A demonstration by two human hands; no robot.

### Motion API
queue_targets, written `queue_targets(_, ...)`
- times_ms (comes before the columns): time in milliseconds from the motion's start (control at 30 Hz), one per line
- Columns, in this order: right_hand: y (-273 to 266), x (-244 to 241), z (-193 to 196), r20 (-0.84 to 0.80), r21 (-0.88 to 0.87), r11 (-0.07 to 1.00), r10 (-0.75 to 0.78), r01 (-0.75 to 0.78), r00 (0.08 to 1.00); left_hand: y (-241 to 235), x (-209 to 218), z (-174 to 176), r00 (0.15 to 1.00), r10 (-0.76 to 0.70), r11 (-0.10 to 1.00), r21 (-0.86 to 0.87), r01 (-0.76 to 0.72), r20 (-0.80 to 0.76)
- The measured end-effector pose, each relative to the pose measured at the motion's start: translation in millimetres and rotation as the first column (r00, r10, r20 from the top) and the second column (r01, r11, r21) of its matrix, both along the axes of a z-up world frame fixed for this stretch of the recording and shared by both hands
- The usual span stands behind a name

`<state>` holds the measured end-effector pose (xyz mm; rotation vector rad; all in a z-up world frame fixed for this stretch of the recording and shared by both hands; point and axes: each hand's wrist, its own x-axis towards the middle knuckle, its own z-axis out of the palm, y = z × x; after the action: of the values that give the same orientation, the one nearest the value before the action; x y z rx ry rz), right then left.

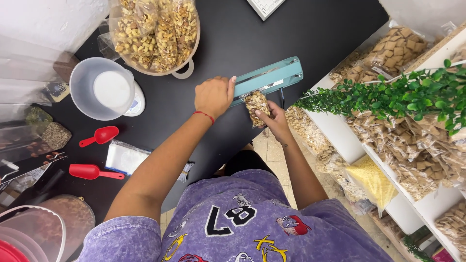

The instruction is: Packaging granola into small plastic sample bags and sealing them with a manual impulse sealer

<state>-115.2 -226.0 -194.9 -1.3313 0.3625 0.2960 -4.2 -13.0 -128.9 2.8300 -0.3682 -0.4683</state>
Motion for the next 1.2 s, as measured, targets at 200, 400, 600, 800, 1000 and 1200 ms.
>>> queue_targets(200, -2, 0, -2, 0.012, -0.009, 1.000, 0.001, -0.001, 1.000, 0, -1, -7, 0.999, -0.012, 1.000, 0.014, 0.011, 0.033)
queue_targets(400, 5, 2, 19, 0.021, -0.019, 1.000, 0.012, -0.012, 1.000, -1, -3, -11, 0.998, 0.002, 1.000, 0.000, -0.002, 0.069)
queue_targets(600, 7, 4, 30, 0.074, -0.050, 0.998, 0.036, -0.032, 0.997, 3, -1, -3, 0.992, 0.056, 0.994, -0.098, -0.045, 0.114)
queue_targets(800, 7, 3, 32, 0.075, -0.095, 0.994, 0.063, -0.056, 0.995, 12, -3, 7, 0.990, 0.045, 0.964, -0.266, -0.009, 0.130)
queue_targets(1000, 0, 4, 18, 0.049, -0.124, 0.990, 0.079, -0.072, 0.996, 9, 1, 30, 0.988, 0.049, 0.943, -0.333, 0.003, 0.148)
queue_targets(1200, -2, 9, 19, -0.105, -0.240, 0.951, 0.173, -0.194, 0.979, 7, 21, 107, 0.912, 0.140, 0.665, -0.645, -0.376, -0.386)
